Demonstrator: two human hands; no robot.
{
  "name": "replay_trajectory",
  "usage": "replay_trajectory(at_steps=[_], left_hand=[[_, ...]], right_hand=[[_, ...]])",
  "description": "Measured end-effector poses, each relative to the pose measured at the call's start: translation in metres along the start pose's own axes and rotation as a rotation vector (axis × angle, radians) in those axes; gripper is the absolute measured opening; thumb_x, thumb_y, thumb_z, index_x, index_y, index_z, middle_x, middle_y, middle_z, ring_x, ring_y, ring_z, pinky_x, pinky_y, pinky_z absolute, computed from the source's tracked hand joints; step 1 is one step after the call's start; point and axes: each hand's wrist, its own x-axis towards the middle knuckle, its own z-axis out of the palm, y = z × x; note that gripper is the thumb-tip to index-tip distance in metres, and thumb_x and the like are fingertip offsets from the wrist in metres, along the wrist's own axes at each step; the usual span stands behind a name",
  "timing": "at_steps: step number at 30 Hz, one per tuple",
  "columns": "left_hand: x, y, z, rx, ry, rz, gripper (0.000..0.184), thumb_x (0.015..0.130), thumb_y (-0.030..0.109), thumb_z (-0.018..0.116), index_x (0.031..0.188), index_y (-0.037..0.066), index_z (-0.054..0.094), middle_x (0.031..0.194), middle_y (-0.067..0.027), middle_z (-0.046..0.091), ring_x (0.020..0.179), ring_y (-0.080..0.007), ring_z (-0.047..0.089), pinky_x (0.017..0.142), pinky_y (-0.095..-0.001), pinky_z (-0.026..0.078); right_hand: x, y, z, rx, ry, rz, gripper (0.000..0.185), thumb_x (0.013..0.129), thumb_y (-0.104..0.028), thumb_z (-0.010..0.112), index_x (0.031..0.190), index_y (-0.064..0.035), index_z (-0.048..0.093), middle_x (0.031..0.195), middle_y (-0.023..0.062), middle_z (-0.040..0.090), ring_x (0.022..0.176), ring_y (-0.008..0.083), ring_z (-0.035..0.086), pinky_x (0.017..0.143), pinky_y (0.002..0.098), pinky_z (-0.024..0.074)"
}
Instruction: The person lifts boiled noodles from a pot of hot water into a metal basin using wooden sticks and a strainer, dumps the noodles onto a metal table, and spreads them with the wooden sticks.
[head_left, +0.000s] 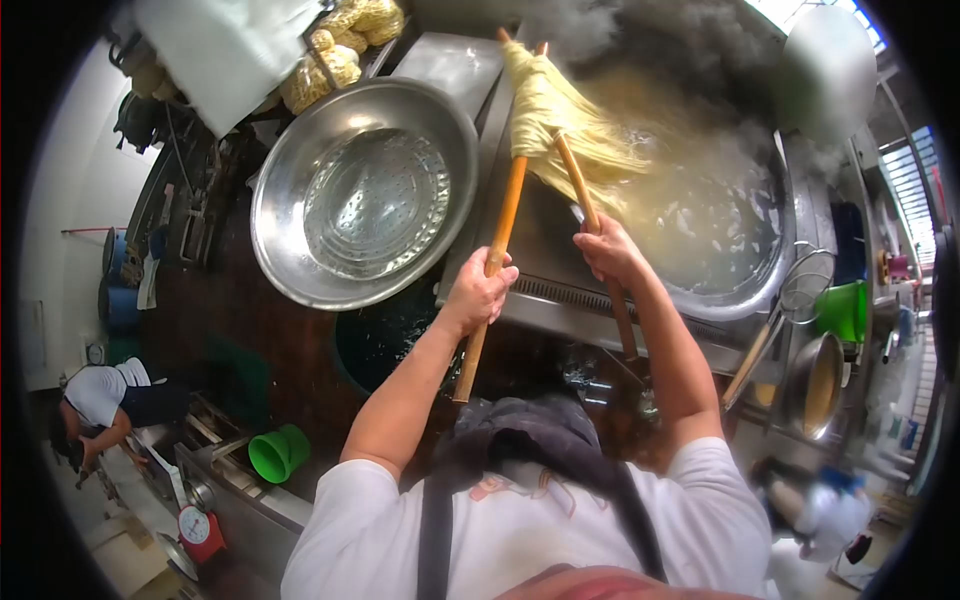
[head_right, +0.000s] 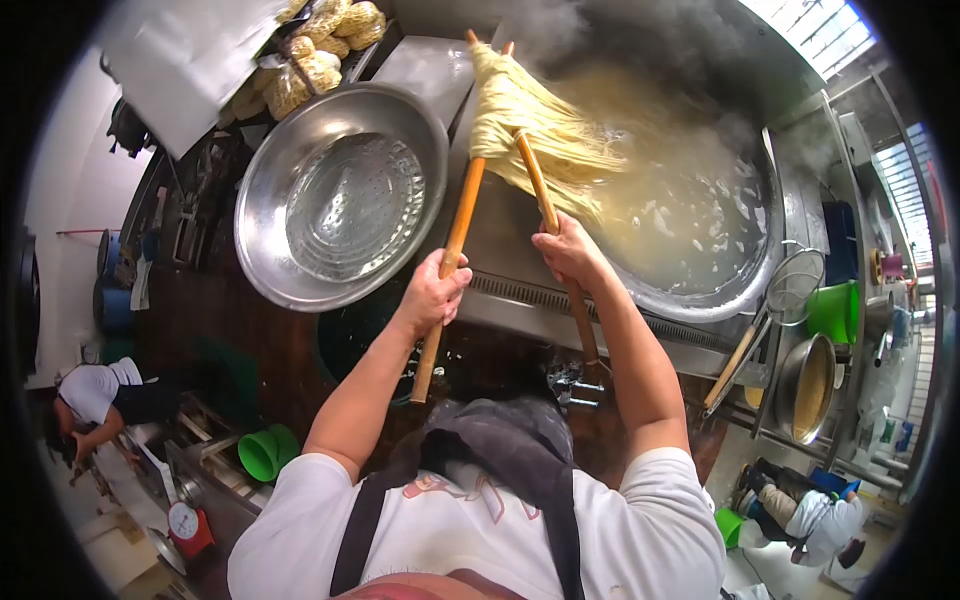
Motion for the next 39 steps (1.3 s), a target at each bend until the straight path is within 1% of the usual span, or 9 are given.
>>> replay_trajectory(at_steps=[7, 13, 19, 21, 22, 26, 30, 33, 39], left_hand=[[-0.1, 0.07, -0.077, -0.045, 0.15, 0.076, 0.028, 0.097, 0.018, 0.066, 0.114, 0.005, 0.048, 0.062, 0.004, 0.042, 0.04, -0.0048, 0.039, 0.033, -0.0227, 0.035], [-0.129, 0.071, -0.149, 0.009, 0.24, -0.01, 0.026, 0.095, 0.018, 0.067, 0.108, 0.006, 0.049, 0.064, 0.0025, 0.046, 0.041, -0.0057, 0.041, 0.035, -0.0241, 0.037], [-0.11, -0.038, -0.224, 0.339, 0.303, -0.25, 0.03, 0.091, 0.022, 0.071, 0.106, 0.004, 0.053, 0.072, -0.0047, 0.057, 0.05, -0.0136, 0.054, 0.044, -0.031, 0.047], [-0.113, -0.116, -0.288, 0.843, 0.327, -0.03, 0.043, 0.087, 0.025, 0.075, 0.115, 0.001, 0.055, 0.089, -0.0146, 0.066, 0.076, -0.026, 0.066, 0.07, -0.0396, 0.054], [-0.135, -0.068, -0.272, 1.009, 0.294, -0.243, 0.053, 0.083, 0.026, 0.077, 0.124, 0.0, 0.055, 0.104, -0.0197, 0.067, 0.099, -0.0321, 0.065, 0.089, -0.0432, 0.05], [-0.232, 0.027, -0.32, 1.25, 0.239, -0.44, 0.04, 0.08, 0.015, 0.076, 0.113, 0.004, 0.056, 0.092, -0.0161, 0.063, 0.085, -0.0298, 0.061, 0.078, -0.0423, 0.049], [-0.302, 0.145, -0.24, 1.262, 0.394, -0.476, 0.036, 0.075, 0.012, 0.074, 0.106, 0.002, 0.059, 0.089, -0.0107, 0.06, 0.084, -0.0244, 0.061, 0.079, -0.0365, 0.049], [-0.251, 0.144, -0.14, 0.898, 0.366, -0.232, 0.039, 0.082, 0.014, 0.071, 0.116, 0.007, 0.055, 0.076, -0.0026, 0.052, 0.061, -0.0138, 0.05, 0.055, -0.0294, 0.043], [-0.083, 0.076, 0.101, 0.197, -0.066, -0.752, 0.026, 0.096, 0.018, 0.064, 0.115, 0.011, 0.048, 0.064, 0.0041, 0.04, 0.043, -0.0054, 0.034, 0.039, -0.0236, 0.032]], right_hand=[[-0.025, -0.094, 0.119, -0.291, 0.049, -0.106, 0.018, 0.089, -0.016, 0.064, 0.092, -0.006, 0.049, 0.061, 0.0004, 0.048, 0.048, 0.0136, 0.051, 0.042, 0.0331, 0.0415], [0.008, -0.085, 0.173, -0.719, 0.019, -0.173, 0.02, 0.091, -0.015, 0.056, 0.102, 0.0009, 0.058, 0.08, 0.0205, 0.066, 0.068, 0.0316, 0.066, 0.062, 0.0441, 0.0531], [0.013, -0.023, 0.052, -1.462, 0.029, -0.212, 0.028, 0.102, -0.016, 0.041, 0.112, 0.002, 0.059, 0.092, 0.0208, 0.07, 0.08, 0.0367, 0.07, 0.069, 0.048, 0.0572], [-0.024, -0.072, -0.002, -1.517, -0.007, 0.003, 0.028, 0.102, -0.015, 0.043, 0.123, -0.0065, 0.06, 0.091, 0.0166, 0.07, 0.083, 0.0338, 0.07, 0.068, 0.0447, 0.0571], [-0.04, -0.076, -0.035, -1.523, 0.049, 0.022, 0.027, 0.1, -0.012, 0.045, 0.122, -0.0109, 0.061, 0.092, 0.0165, 0.07, 0.087, 0.0333, 0.07, 0.072, 0.0456, 0.0561], [-0.142, -0.099, -0.143, -1.383, 0.075, 0.09, 0.012, 0.084, -0.006, 0.061, 0.096, -0.0056, 0.059, 0.087, 0.0167, 0.065, 0.086, 0.0376, 0.063, 0.076, 0.0458, 0.0491], [-0.225, -0.069, -0.251, -1.078, 0.262, 0.199, 0.014, 0.081, -0.005, 0.065, 0.09, -0.0039, 0.055, 0.078, 0.0137, 0.06, 0.076, 0.0346, 0.058, 0.072, 0.0437, 0.0466], [-0.227, 0.005, -0.378, -0.863, 0.356, 0.2, 0.014, 0.082, -0.006, 0.066, 0.088, -0.0033, 0.054, 0.075, 0.0138, 0.058, 0.07, 0.0338, 0.055, 0.068, 0.0435, 0.0458], [-0.139, 0.012, -0.475, -1.366, 0.344, 0.248, 0.009, 0.087, -0.01, 0.062, 0.095, -0.0044, 0.062, 0.088, 0.0202, 0.068, 0.085, 0.0392, 0.066, 0.075, 0.049, 0.0504]])
